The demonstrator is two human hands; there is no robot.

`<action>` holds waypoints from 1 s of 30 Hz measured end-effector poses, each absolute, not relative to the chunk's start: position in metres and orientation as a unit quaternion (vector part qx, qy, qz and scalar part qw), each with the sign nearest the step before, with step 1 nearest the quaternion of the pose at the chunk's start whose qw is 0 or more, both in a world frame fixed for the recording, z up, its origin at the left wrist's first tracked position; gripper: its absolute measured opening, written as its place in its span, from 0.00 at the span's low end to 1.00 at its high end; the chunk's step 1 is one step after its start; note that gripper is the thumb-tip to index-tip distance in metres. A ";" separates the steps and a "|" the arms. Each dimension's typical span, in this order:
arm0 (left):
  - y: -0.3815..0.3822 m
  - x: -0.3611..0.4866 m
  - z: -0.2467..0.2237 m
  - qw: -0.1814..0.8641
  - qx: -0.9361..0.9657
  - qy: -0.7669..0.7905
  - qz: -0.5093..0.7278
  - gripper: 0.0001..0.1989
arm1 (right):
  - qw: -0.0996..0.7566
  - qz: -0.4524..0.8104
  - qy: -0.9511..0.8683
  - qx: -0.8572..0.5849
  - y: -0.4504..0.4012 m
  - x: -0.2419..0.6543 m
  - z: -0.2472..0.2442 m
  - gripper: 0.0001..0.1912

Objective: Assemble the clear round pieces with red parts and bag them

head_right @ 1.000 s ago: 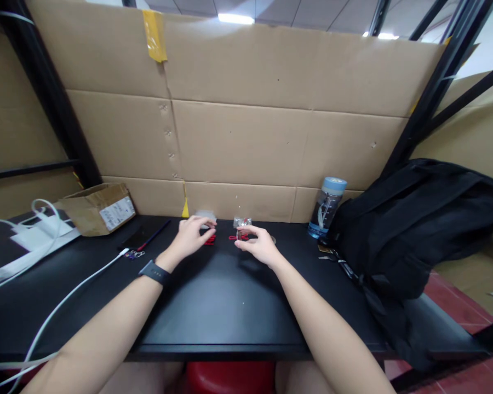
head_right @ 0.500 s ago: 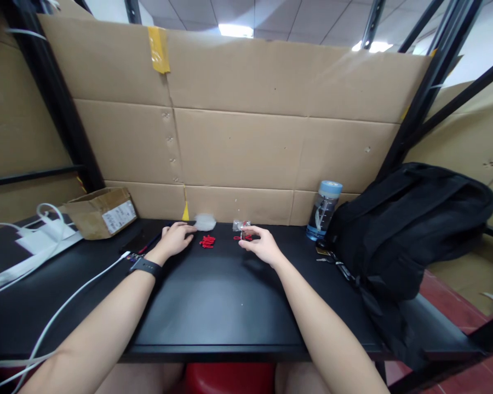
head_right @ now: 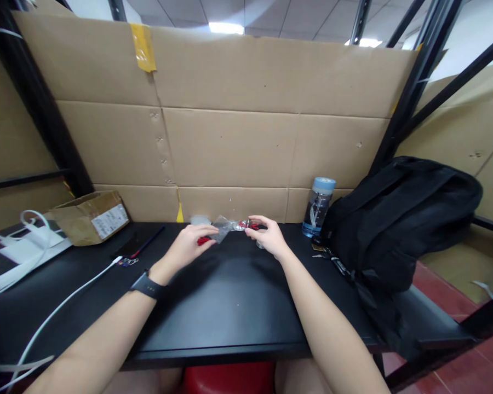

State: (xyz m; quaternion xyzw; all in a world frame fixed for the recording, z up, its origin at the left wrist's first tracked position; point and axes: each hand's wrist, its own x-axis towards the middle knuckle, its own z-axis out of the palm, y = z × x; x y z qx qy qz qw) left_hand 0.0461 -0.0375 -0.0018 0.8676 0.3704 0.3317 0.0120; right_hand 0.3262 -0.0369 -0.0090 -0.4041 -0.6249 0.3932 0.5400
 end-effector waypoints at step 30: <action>-0.075 0.085 -0.024 0.072 0.942 0.298 0.138 0.22 | 0.148 0.207 -0.851 -0.459 -0.074 0.337 0.026 0.16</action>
